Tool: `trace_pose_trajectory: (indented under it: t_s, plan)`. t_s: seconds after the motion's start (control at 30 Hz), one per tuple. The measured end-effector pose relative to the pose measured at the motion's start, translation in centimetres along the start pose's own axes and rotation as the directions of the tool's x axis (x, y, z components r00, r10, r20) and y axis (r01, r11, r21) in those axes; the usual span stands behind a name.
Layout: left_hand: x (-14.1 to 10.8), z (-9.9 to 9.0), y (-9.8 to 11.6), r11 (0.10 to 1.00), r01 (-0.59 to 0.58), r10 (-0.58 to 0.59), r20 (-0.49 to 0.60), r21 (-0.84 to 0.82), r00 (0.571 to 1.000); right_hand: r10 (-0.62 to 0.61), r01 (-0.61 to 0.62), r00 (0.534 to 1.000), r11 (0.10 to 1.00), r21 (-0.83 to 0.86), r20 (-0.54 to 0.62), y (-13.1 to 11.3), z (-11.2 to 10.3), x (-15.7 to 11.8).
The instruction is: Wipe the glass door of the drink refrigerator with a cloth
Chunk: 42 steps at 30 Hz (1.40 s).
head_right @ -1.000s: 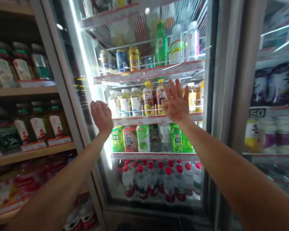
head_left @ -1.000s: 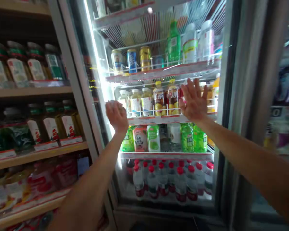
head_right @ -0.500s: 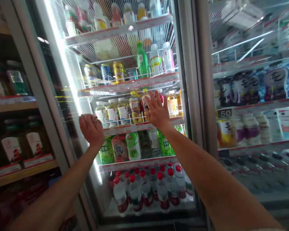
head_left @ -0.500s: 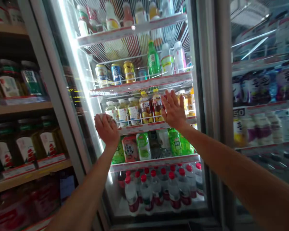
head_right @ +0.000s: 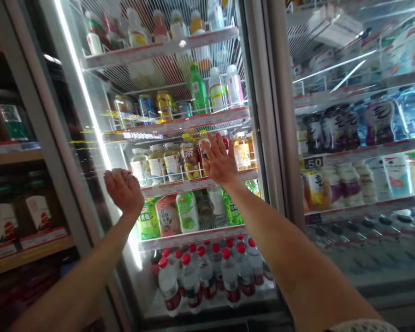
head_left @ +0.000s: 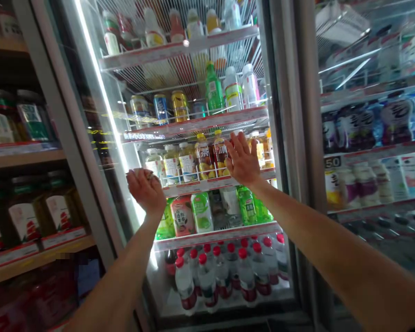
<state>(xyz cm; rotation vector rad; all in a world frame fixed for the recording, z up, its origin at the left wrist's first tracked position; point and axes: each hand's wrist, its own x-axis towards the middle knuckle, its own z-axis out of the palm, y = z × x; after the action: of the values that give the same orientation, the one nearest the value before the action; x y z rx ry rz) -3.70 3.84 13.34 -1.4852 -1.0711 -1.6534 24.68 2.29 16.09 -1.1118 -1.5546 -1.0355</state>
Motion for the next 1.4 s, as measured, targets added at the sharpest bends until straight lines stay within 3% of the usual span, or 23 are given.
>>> trace_pose_trajectory:
  t_s: [0.1,0.2,0.27,0.33,0.43,0.5,0.53,0.6,0.67,0.73,0.8,0.83,0.87,0.97,1.03,1.07,1.13,1.17,1.23,1.27,1.3,1.33,1.4]
  plan:
    - [-0.6,0.9,2.0,0.994,-0.090,0.095,-0.078,0.062,0.992,0.002,-0.002,1.000,1.000,0.011,0.000,0.0,0.1,0.0]
    - [-2.2,2.3,5.5,0.925,-0.379,0.377,0.100,0.008,0.921,-0.005,0.005,1.000,1.000,0.017,-0.008,0.2,0.1,0.0]
    - [-2.6,2.4,6.2,0.876,-0.480,0.479,0.184,-0.041,0.859,-0.012,0.012,1.000,1.000,0.018,-0.012,0.2,0.1,0.0]
    - [-2.1,1.8,4.9,0.897,-0.440,0.441,0.190,-0.048,0.877,-0.014,0.014,1.000,1.000,0.019,-0.010,0.3,0.1,0.0]
    - [-0.2,0.3,1.2,0.991,-0.135,0.134,0.028,0.007,0.991,-0.012,0.012,1.000,1.000,0.026,-0.002,0.2,0.1,0.0]
    - [0.8,-0.1,-0.2,0.999,0.043,-0.041,-0.089,0.021,0.995,-0.009,0.009,1.000,0.999,0.030,-0.001,0.2,0.0,0.0]
    - [0.9,0.1,-0.1,0.997,0.069,-0.066,-0.106,0.023,0.992,-0.009,0.009,1.000,0.999,0.032,-0.001,0.2,0.0,0.0]
    - [0.2,0.9,1.7,0.999,-0.025,0.026,-0.049,0.023,0.998,-0.009,0.009,1.000,0.999,0.031,-0.001,0.2,0.0,0.0]
    - [-1.2,2.1,4.8,0.971,-0.238,0.237,0.071,-0.006,0.969,-0.008,0.008,1.000,1.000,0.024,-0.002,0.1,-0.1,0.0]
    - [-2.7,3.1,7.4,0.894,-0.444,0.448,0.182,-0.064,0.875,-0.007,0.007,1.000,1.000,0.011,-0.003,0.1,-0.1,0.0]
    - [-3.3,3.3,8.4,0.822,-0.560,0.567,0.241,-0.107,0.787,-0.010,0.010,1.000,1.000,-0.005,-0.008,0.2,-0.1,0.0]
    - [-3.1,3.2,8.1,0.813,-0.572,0.579,0.248,-0.108,0.777,-0.015,0.015,1.000,1.000,-0.012,-0.010,0.2,0.0,0.0]
    - [-2.7,2.8,7.3,0.829,-0.551,0.556,0.235,-0.090,0.798,-0.020,0.019,1.000,1.000,-0.016,-0.014,0.3,0.0,0.0]
    - [-0.2,1.5,3.8,0.952,-0.299,0.296,0.064,0.057,0.953,-0.020,0.020,0.999,1.000,-0.011,-0.030,0.3,0.2,-0.1]
    - [1.0,1.1,2.6,0.985,-0.121,0.131,-0.073,0.122,0.989,-0.014,0.015,0.999,1.000,0.006,-0.033,0.2,0.2,-0.1]
    - [1.2,1.2,2.8,0.987,-0.099,0.112,-0.099,0.127,0.989,-0.011,0.011,0.999,1.000,0.013,-0.031,0.2,0.2,-0.1]
    - [0.6,1.8,4.5,0.969,-0.231,0.234,-0.032,0.090,0.972,-0.009,0.010,1.000,1.000,0.017,-0.023,0.2,0.1,0.0]
    - [-0.1,2.3,5.7,0.936,-0.349,0.348,0.033,0.050,0.937,-0.008,0.009,1.000,1.000,0.012,-0.021,0.2,0.1,0.0]
    - [-1.5,3.2,7.7,0.817,-0.575,0.572,0.160,-0.028,0.805,-0.010,0.010,1.000,1.000,-0.002,-0.021,0.2,0.1,0.0]
    - [-2.1,3.4,8.1,0.770,-0.636,0.632,0.195,-0.052,0.750,-0.012,0.012,1.000,1.000,-0.009,-0.023,0.2,0.1,0.0]
    - [-2.3,3.4,8.0,0.752,-0.657,0.652,0.210,-0.055,0.728,-0.014,0.013,1.000,1.000,-0.013,-0.025,0.2,0.1,0.0]
    - [-2.3,3.2,7.3,0.765,-0.643,0.637,0.206,-0.042,0.743,-0.016,0.016,0.999,1.000,-0.014,-0.027,0.3,0.2,0.0]
    - [-1.4,2.4,4.6,0.855,-0.519,0.511,0.155,0.012,0.846,-0.020,0.020,0.999,1.000,-0.012,-0.030,0.3,0.3,0.0]
